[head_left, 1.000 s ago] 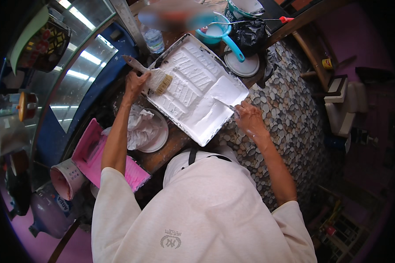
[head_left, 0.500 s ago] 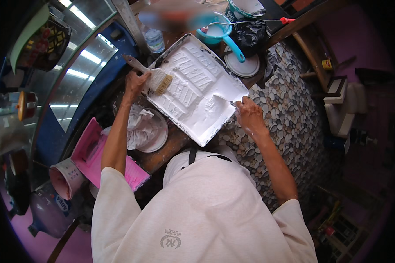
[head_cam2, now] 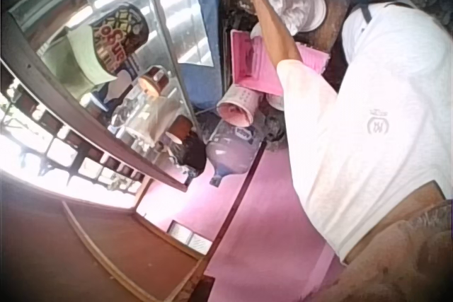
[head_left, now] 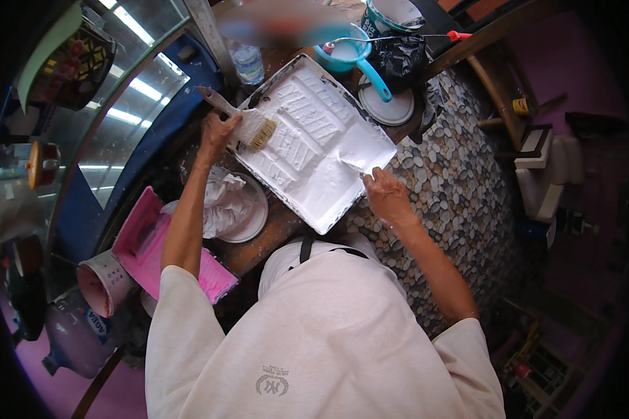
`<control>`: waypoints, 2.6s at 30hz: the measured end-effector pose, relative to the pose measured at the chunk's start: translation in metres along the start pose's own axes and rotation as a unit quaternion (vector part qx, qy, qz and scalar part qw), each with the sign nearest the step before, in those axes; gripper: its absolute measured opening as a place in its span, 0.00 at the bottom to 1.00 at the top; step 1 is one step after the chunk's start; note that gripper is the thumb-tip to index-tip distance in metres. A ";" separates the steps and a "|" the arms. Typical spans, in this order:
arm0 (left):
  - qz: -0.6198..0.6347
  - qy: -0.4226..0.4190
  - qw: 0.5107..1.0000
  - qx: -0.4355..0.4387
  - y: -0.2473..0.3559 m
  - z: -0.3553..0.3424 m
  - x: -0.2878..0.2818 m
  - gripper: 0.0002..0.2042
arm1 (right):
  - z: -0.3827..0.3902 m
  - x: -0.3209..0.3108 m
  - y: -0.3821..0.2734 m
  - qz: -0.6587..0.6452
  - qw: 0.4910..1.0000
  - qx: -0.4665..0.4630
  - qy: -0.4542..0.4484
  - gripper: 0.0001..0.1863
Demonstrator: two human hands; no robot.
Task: The person scrapes white paint from a tray using a palette knife and uses a rag to wipe paint from their hands and the tool.
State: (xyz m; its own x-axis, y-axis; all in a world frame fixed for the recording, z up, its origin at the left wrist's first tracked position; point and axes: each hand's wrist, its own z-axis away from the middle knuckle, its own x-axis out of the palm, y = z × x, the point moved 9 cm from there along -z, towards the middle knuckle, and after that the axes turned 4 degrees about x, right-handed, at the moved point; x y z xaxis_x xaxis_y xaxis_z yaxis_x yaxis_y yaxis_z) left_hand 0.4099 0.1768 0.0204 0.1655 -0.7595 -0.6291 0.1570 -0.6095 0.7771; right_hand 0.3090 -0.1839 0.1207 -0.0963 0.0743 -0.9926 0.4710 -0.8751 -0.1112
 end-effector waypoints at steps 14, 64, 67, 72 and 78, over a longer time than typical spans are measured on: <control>0.012 0.005 1.000 0.013 0.004 0.001 -0.001 0.21 | -0.026 -0.007 0.029 0.019 0.997 0.075 0.028 0.04; 0.035 0.005 0.999 0.001 0.006 0.004 -0.002 0.21 | 0.041 0.000 -0.030 -0.141 0.986 0.085 0.033 0.02; 0.022 0.007 1.000 0.015 0.006 0.002 -0.001 0.22 | 0.043 0.010 -0.045 -0.137 0.986 0.087 -0.041 0.07; 0.025 0.002 1.000 0.003 0.002 0.001 0.001 0.22 | 0.038 -0.001 -0.052 -0.201 0.977 0.068 -0.014 0.04; 0.017 0.005 1.000 0.005 0.004 0.002 -0.001 0.23 | 0.023 -0.004 -0.022 -0.173 0.979 0.110 0.004 0.07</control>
State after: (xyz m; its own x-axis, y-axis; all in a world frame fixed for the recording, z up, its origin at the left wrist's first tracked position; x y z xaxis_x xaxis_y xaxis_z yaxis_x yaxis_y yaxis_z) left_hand 0.4080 0.1749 0.0242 0.1800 -0.7774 -0.6027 0.1417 -0.5858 0.7979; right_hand 0.2791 -0.1760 0.1277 -0.2102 0.3867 -0.8979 0.2115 -0.8787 -0.4279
